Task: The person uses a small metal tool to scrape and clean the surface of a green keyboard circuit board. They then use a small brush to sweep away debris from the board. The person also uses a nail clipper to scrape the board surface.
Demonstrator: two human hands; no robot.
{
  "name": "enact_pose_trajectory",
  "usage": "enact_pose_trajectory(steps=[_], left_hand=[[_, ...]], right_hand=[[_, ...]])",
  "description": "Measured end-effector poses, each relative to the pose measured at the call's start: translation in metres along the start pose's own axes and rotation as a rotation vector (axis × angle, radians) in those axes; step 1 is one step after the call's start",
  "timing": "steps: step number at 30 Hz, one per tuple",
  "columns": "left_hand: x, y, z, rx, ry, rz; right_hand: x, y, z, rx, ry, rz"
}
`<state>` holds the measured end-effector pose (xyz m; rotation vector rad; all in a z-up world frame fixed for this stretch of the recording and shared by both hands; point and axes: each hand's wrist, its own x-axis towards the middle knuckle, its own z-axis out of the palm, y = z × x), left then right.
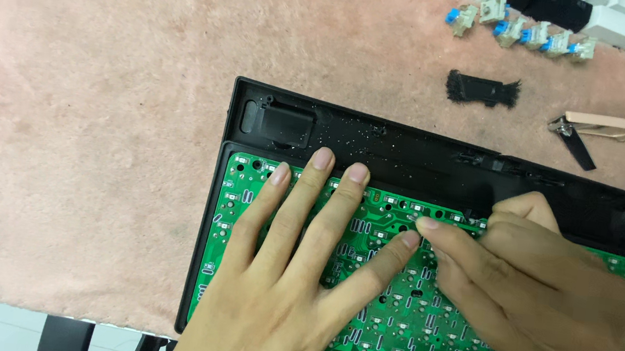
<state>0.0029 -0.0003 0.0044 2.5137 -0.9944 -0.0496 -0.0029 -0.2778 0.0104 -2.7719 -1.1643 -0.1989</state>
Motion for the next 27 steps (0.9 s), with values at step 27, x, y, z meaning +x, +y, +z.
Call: enact_pose_trajectory(steps=[27], left_hand=[[-0.001,0.0,0.001,0.027,-0.011,0.006]], right_hand=[[-0.014,0.004,0.001,-0.043,-0.095,0.002]])
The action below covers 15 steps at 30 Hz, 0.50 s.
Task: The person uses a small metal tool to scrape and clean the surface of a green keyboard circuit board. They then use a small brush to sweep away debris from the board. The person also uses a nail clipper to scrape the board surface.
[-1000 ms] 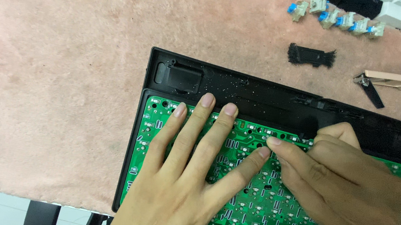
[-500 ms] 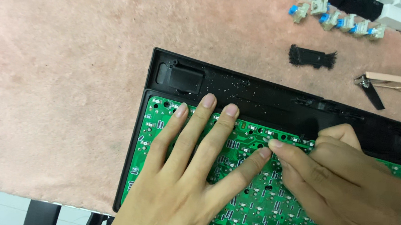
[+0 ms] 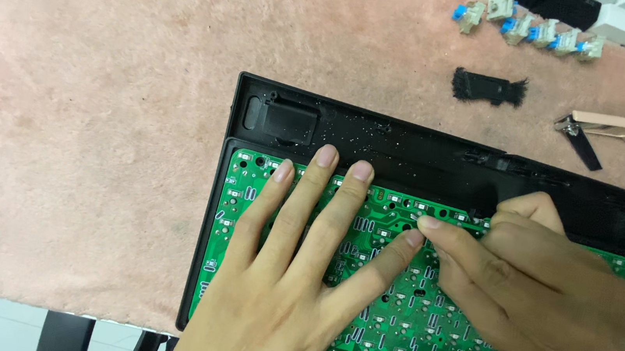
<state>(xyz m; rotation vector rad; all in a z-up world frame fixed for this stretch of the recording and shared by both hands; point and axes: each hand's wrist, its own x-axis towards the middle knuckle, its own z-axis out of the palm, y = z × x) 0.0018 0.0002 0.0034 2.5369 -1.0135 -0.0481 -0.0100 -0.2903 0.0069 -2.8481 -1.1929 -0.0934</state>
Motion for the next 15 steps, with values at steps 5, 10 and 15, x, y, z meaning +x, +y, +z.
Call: enact_pose_trajectory(steps=[5,10,15], left_hand=[[0.0,0.0,0.0,0.009,0.005,-0.004],[-0.001,0.001,0.0,0.02,-0.012,-0.009],[0.0,0.001,0.0,-0.008,0.004,-0.007]], right_hand=[[0.012,-0.004,0.002,0.117,0.124,0.014],[0.004,-0.002,-0.002,-0.001,-0.024,-0.032],[0.006,-0.002,0.003,0.094,0.1,0.001]])
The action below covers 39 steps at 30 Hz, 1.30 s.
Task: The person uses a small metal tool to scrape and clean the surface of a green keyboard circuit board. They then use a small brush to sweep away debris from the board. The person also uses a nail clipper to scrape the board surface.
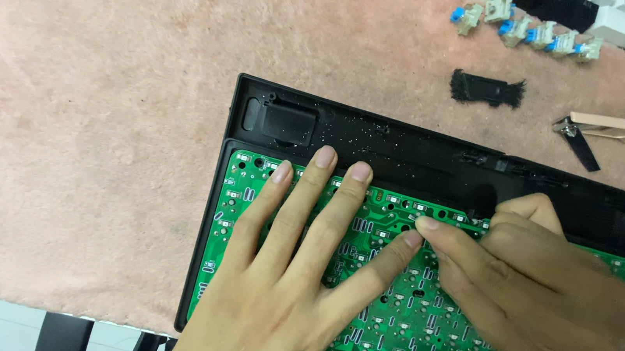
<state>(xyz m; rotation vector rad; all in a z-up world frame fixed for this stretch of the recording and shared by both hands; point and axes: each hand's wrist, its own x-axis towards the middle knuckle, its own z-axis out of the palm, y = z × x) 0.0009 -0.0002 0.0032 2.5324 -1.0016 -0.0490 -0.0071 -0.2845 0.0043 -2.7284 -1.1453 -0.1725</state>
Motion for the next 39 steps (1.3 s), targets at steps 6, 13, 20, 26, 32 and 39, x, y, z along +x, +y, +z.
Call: enact_pose_trajectory(steps=[6,13,20,26,32,39], left_hand=[[0.0,0.0,0.001,0.007,0.015,0.004],[-0.002,-0.003,0.012,0.087,0.104,0.03],[0.0,-0.012,0.01,0.072,0.156,0.085],[0.0,-0.022,0.005,-0.016,0.201,0.155],[-0.001,-0.023,0.001,-0.074,0.185,0.162],[0.0,-0.024,0.002,-0.087,0.227,0.157]], right_hand=[[0.004,-0.004,-0.006,-0.046,-0.077,0.031],[0.018,-0.001,-0.043,0.196,-0.021,0.74],[0.018,0.051,-0.031,0.082,0.151,0.429],[0.024,0.071,-0.025,0.14,0.127,0.418],[0.055,0.078,-0.019,0.138,0.002,0.358],[0.075,0.063,-0.028,0.132,-0.001,0.3]])
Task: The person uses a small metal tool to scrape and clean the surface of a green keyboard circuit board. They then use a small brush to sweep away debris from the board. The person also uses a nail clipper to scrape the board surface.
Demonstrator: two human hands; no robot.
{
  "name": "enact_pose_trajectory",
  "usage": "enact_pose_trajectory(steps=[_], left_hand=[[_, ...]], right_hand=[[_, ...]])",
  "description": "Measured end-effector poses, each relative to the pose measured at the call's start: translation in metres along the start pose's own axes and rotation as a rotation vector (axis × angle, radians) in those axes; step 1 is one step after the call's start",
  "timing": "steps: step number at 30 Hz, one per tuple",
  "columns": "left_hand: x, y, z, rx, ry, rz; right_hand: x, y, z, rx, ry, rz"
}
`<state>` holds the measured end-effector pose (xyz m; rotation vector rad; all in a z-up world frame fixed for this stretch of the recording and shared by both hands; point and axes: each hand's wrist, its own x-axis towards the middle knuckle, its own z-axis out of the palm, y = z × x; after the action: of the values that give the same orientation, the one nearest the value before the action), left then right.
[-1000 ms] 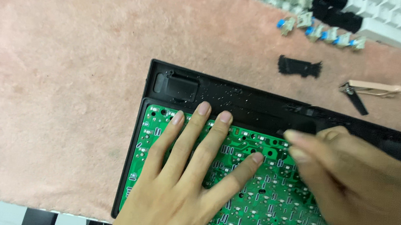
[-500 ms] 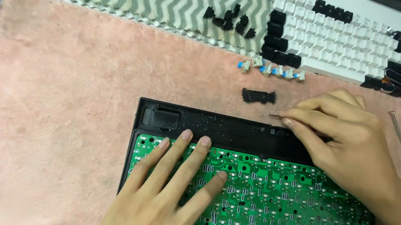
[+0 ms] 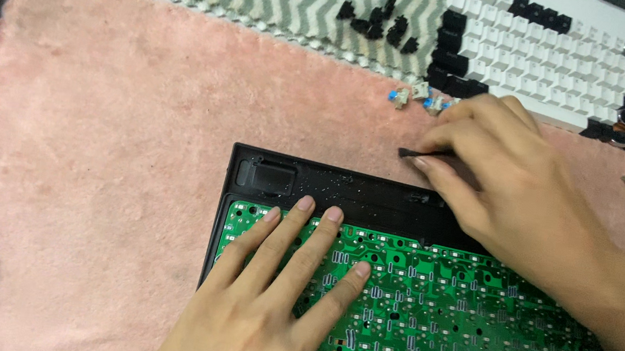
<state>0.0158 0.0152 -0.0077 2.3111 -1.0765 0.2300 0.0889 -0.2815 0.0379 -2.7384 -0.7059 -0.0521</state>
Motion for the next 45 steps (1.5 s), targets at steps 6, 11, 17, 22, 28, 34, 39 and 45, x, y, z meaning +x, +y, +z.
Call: enact_pose_trajectory(steps=[6,11,17,22,28,34,39,45], left_hand=[[-0.005,-0.001,0.0,-0.034,-0.063,0.003],[-0.006,-0.001,0.001,-0.035,-0.12,0.009],[-0.005,-0.001,-0.002,-0.049,-0.129,0.009],[-0.004,0.0,-0.003,-0.058,-0.146,-0.002],[-0.004,0.0,-0.002,-0.055,-0.141,-0.009],[-0.003,0.001,-0.004,-0.064,-0.122,-0.011],[0.003,0.006,-0.006,-0.044,-0.053,-0.032],[0.005,0.003,-0.006,-0.019,-0.02,-0.055]], right_hand=[[-0.022,-0.016,-0.018,0.092,-0.188,-0.296],[-0.026,-0.015,-0.003,-0.104,-0.235,-0.445],[-0.024,-0.022,-0.003,-0.133,-0.282,-0.493],[-0.027,-0.018,-0.007,-0.276,-0.185,-0.486],[-0.032,-0.016,-0.004,-0.236,-0.175,-0.385],[-0.023,-0.006,-0.004,-0.174,-0.098,-0.344],[-0.009,-0.002,-0.002,-0.18,0.082,-0.153],[-0.016,0.007,-0.004,-0.078,0.094,-0.003]])
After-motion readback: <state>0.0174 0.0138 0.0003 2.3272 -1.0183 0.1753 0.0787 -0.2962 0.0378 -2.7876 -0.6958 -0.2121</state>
